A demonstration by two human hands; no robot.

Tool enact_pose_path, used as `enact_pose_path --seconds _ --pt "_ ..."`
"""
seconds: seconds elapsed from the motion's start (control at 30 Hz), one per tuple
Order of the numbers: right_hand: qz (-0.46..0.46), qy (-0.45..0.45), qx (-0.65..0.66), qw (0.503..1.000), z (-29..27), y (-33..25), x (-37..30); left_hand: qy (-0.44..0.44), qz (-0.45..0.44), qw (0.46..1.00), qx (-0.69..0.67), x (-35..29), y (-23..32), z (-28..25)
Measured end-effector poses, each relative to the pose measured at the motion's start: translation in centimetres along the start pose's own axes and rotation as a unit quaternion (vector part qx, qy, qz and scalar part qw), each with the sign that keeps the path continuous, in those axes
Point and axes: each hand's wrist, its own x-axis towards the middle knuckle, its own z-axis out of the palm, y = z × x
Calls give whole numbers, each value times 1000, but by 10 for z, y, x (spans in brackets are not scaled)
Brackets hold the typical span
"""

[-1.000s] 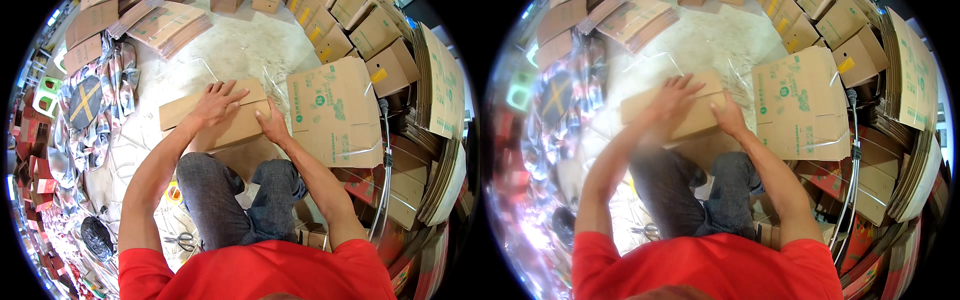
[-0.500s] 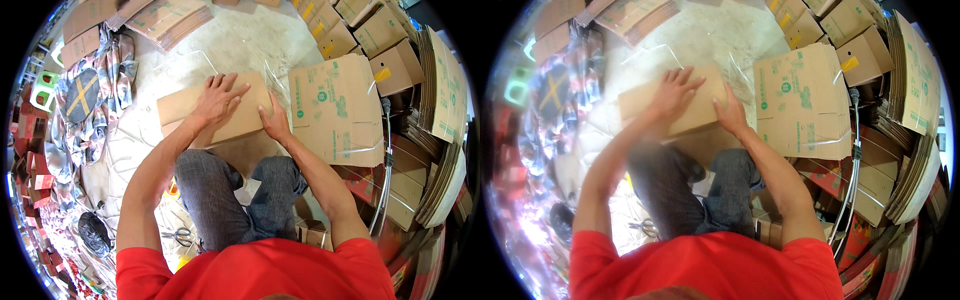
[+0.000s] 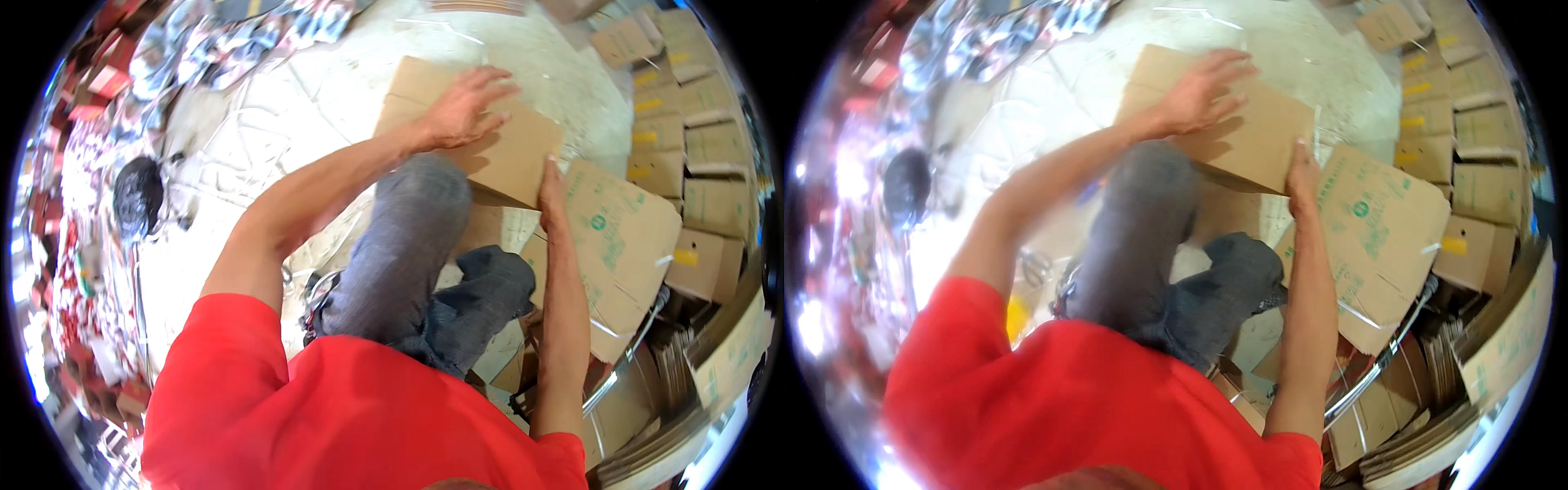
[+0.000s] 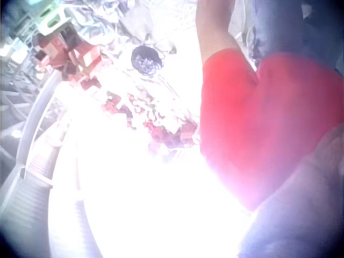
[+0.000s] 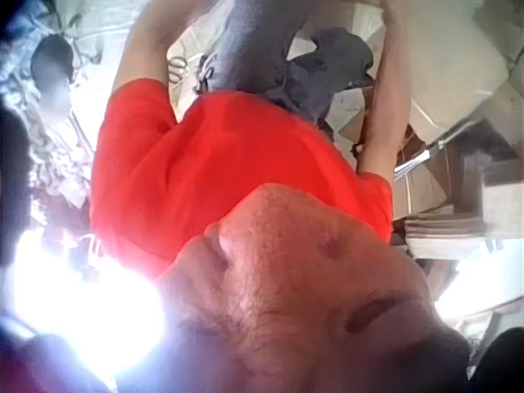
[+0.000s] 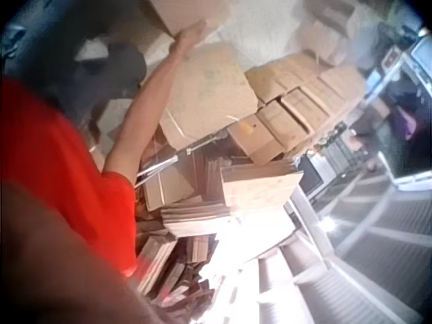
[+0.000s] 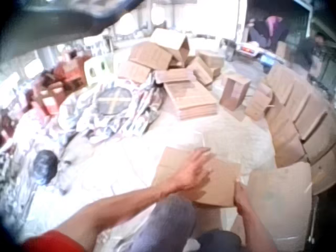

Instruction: The person assembles flat cardboard boxes by folding the flaps and sealing them with a handheld tape dispenser. The person repeatedly picks up a box blank, folds it into shape, applies tape to the seams, and sets the finished box aside.

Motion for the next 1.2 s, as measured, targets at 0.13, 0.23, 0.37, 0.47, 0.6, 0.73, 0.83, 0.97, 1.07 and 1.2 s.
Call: enact_pose_path --seconds 0.13,0.23,0.37,0.47,0.6,0.73,0.83,0.97,1.07,1.2 --pt "21 0 23 1000 -12 -4 -2 163 -223 958 79 -99 0 -84" --pt "33 -40 18 998 -5 -20 -13 62 -406 895 173 -259 -17 -93" --pt "76 -12 -9 997 1 -33 -21 -81 -445 833 317 -381 6 -73" --pt "61 9 7 998 -5 -32 -24 -125 -451 831 302 -396 -2 -62" --pt "41 -7 8 999 1 -27 -21 -127 -501 808 282 -425 -24 -53" --pt "14 -3 6 1000 -2 -3 6 -31 -547 794 262 -396 -25 -71" --pt "33 39 0 999 -8 -15 -8 -37 -571 806 153 -286 12 -134" --pt "-14 -4 -1 1000 10 -16 9 57 -408 907 88 -166 60 -198" --pt "-15 0 -7 1000 21 -21 14 18 -320 947 9 -84 83 -212" --pt "-44 12 -11 999 27 -19 15 -82 -177 978 -78 3 73 -161"
